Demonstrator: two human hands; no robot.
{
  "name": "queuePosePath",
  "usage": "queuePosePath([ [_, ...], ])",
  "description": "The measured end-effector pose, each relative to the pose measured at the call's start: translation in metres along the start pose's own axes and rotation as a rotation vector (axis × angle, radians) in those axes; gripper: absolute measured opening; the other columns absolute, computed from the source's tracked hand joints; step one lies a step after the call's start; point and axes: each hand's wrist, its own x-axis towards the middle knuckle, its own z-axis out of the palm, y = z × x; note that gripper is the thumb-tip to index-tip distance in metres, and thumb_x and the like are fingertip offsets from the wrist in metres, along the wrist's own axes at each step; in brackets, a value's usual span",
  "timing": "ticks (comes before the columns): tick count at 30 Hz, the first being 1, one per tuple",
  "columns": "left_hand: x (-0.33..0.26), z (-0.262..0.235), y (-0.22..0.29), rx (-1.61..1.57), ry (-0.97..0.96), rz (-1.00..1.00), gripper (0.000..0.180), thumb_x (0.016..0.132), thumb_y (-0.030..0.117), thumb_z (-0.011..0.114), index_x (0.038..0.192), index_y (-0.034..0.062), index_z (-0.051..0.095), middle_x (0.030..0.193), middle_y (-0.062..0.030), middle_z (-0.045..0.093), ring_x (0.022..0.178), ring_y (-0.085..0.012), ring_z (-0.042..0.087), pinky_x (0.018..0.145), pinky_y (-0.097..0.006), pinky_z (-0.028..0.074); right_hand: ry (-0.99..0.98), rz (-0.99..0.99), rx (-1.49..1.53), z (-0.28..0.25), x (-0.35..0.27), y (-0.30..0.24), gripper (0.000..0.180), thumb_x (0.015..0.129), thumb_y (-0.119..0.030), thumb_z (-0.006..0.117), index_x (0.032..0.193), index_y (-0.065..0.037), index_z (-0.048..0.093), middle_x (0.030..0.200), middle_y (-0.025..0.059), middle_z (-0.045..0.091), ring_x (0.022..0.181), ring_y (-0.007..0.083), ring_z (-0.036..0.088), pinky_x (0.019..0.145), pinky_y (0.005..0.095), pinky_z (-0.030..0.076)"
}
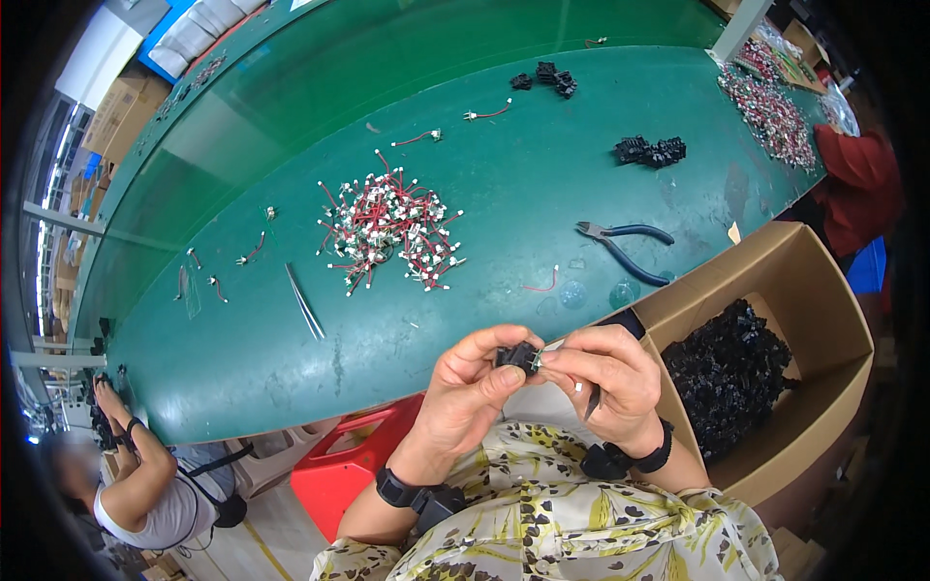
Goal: The person assembles small electronic components by inserting red and white wires into black plastic housings. They pick up a housing, insert a wire, and place the completed unit on the table, repeating this process throughout the clip.
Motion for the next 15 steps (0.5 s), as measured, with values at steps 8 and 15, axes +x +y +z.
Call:
queuePosePath([
  [8,0.0031,-0.0007,-0.0044,0.124,-0.021,0.114,0.039,0.081,-0.007,0.067,0.118,0.0043,0.063,0.116,-0.0086,0.06,0.107,-0.0156,0.057,0.095,-0.03,0.047,-0.046,0.032,-0.051,-0.0009,-0.002,-0.0037,0.02,0.075,-0.004,0.077,0.093,-0.004,0.071,0.087,0.0077,0.064,0.071,0.0187,0.063,0.058,0.0276,0.05],
  [15,0.0014,0.0003,-0.0033,0.209,0.013,0.132,0.038,0.08,-0.008,0.069,0.116,0.0049,0.064,0.115,-0.0086,0.06,0.104,-0.0152,0.057,0.093,-0.029,0.046,-0.102,0.035,-0.061,-0.004,0.004,-0.0074,0.014,0.078,-0.002,0.073,0.091,-0.001,0.069,0.087,0.0097,0.064,0.074,0.0199,0.064,0.061,0.0287,0.052],
])
